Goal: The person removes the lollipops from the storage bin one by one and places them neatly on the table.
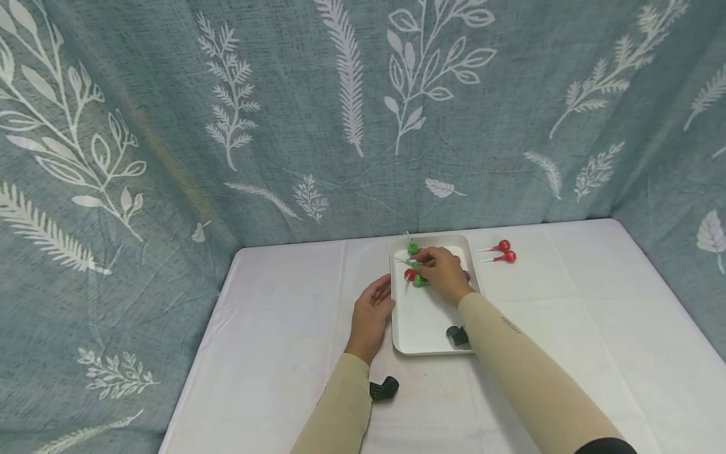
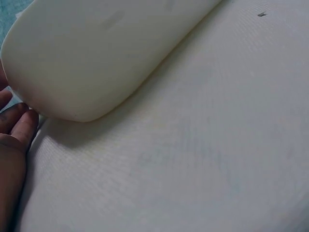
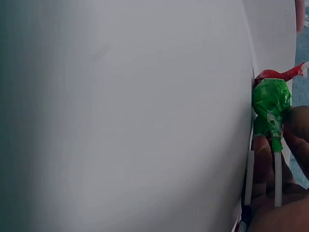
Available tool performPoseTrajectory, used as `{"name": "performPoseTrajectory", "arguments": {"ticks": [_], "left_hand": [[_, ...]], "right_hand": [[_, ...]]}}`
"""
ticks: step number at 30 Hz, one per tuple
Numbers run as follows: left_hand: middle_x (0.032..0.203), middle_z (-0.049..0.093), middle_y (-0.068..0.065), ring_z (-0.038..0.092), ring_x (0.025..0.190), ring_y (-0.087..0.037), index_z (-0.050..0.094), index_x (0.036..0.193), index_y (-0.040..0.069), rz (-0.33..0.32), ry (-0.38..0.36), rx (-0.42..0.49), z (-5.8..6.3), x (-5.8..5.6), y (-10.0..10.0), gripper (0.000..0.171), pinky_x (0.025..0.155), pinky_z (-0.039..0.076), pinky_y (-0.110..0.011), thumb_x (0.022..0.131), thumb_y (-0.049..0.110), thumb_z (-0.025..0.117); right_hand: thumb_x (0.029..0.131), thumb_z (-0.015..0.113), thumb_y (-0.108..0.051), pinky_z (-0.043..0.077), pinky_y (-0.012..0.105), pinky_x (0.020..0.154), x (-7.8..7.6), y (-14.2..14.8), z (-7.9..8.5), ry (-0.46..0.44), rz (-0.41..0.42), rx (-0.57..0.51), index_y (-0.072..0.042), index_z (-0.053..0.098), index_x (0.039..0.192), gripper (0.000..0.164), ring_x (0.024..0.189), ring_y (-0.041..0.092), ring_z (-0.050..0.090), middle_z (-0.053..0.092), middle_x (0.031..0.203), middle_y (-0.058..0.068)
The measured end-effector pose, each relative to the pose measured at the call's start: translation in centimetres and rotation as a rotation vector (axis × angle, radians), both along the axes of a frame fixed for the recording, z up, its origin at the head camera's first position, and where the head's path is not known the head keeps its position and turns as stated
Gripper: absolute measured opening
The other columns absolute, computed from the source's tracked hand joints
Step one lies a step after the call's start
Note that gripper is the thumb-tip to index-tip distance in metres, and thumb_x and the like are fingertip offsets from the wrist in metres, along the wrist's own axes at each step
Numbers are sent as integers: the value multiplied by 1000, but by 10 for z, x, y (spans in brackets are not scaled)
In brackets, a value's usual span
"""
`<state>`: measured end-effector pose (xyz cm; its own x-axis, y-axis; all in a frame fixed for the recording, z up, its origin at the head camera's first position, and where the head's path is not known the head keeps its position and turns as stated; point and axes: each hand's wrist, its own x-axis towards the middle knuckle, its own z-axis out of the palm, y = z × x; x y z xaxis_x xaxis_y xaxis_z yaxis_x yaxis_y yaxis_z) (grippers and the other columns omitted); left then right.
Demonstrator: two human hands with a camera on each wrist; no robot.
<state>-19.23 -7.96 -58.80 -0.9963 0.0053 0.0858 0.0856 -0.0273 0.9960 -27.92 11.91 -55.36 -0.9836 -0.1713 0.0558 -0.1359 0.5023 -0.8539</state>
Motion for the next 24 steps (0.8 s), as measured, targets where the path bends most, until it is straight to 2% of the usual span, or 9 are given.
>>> {"name": "performPoseTrajectory", "arguments": {"ticks": [11, 17, 24], "left_hand": [[153, 61, -9, 57, 142, -22, 55, 157, 4, -7, 16, -4, -3, 1, -1, 50, 114, 49, -27, 106, 2, 59], [153, 62, -9, 58, 142, -22, 57, 156, 5, -5, 17, 3, -3, 1, -2, 51, 113, 50, -27, 105, 1, 59], [154, 61, -10, 57, 143, -22, 56, 156, 5, -8, 18, -7, -4, 1, -3, 51, 115, 48, -27, 106, 2, 58]], "right_hand": [[100, 80, -11, 60, 46, 98, 0, 0, -2, 13, -14, -3, -3, 73, 116, 19, 110, 31, 70, 72, 119, 13], [99, 81, -8, 58, 45, 98, -1, 0, -5, 25, 5, 18, -2, 71, 118, 23, 107, 30, 67, 72, 114, 13], [100, 78, -7, 58, 45, 98, 1, 1, -9, 39, 16, 18, -1, 71, 121, 23, 107, 29, 66, 70, 117, 13]]}}
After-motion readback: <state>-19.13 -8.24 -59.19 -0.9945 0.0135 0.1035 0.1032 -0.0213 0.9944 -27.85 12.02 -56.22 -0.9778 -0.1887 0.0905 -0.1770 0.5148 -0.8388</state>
